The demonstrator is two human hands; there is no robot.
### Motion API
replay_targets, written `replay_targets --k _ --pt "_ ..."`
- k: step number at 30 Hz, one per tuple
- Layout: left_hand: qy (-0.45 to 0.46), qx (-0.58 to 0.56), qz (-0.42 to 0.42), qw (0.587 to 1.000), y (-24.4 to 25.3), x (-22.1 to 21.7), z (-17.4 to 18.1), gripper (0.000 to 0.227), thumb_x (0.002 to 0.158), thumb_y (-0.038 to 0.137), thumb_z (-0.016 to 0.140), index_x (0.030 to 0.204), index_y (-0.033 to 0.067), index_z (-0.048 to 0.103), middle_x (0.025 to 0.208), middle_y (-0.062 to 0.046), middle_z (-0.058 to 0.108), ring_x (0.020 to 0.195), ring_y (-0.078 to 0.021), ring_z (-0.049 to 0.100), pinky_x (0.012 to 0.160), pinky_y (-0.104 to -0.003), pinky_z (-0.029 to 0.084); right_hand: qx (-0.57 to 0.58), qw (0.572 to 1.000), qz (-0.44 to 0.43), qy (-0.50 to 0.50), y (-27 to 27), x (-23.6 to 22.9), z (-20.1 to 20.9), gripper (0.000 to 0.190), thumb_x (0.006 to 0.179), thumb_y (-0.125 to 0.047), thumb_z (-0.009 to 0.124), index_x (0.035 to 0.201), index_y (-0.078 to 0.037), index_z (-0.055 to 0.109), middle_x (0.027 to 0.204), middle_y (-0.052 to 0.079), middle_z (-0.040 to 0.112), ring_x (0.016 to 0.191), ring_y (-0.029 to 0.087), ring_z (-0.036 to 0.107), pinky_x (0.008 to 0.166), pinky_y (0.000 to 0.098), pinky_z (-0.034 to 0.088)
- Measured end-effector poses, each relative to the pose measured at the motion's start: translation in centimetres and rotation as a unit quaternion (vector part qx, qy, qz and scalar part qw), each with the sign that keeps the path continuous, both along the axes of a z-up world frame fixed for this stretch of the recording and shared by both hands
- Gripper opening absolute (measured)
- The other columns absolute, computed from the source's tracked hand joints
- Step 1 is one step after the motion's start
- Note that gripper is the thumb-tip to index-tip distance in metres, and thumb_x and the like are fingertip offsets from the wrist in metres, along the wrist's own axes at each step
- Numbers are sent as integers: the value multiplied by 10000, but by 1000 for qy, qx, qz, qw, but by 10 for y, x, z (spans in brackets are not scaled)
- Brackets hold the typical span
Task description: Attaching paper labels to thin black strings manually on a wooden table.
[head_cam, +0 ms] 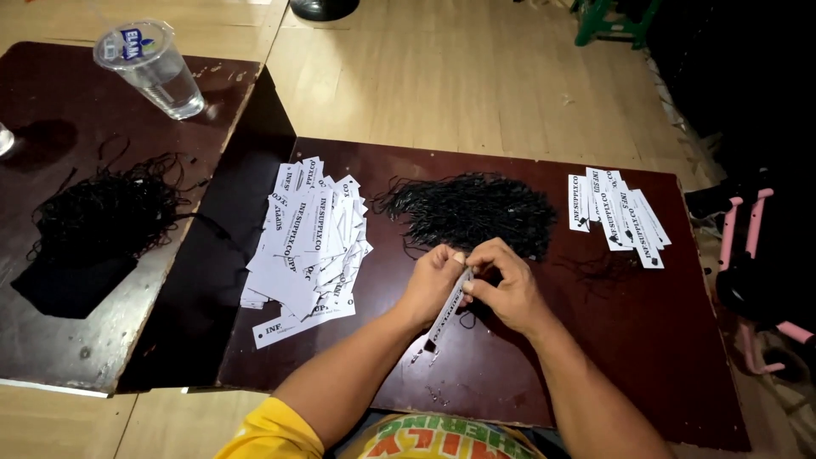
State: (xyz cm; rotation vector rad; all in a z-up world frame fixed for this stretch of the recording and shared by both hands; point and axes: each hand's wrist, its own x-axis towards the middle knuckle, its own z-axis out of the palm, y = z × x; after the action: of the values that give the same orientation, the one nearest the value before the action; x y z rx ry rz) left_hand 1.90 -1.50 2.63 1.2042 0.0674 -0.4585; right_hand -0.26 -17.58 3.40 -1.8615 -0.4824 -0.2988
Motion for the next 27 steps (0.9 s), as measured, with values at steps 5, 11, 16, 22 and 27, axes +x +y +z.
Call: replay_targets --k 5,11,16,22,27 --pt "-64 72 72 993 10 16 -7 197 1014 216 544 949 37 596 736 -199 716 640 -261 712 623 -352 563 117 992 -2 54 -16 11 -27 164 870 -1 764 834 -54 614 866 90 677 750 185 644 626 297 496" --pt "2 -186 167 968 42 50 -2 196 1022 237 500 849 150 533 1014 -169 771 844 -230 745 785 -368 616 345 913 -100 194 -16 15 -26 143 949 -11 645 933 -97 532 883 28 646 728 112 642 595 225 548" --pt "10 -315 167 934 62 71 -29 224 1062 261 513 859 205 591 782 -42 725 659 -169 711 767 -345 621 404 873 -133 237 -18 17 -18 117 995 -75 630 971 -123 526 866 -17 622 761 112 668 605 199 569" --pt "-16 -212 159 964 55 64 -18 274 1023 219 543 761 203 465 595 19 439 447 -87 438 522 -264 533 373 880 -169 243 -25 24 -37 113 980 -53 633 1007 -136 561 789 7 613 637 100 610 499 162 503" --pt "-76 -11 -12 997 29 30 -13 70 900 102 645 842 111 606 519 -90 560 359 -161 536 368 -250 448 392 873 -216 193 -31 29 -30 142 996 -35 595 1116 -111 584 841 -11 615 674 90 650 544 166 581"
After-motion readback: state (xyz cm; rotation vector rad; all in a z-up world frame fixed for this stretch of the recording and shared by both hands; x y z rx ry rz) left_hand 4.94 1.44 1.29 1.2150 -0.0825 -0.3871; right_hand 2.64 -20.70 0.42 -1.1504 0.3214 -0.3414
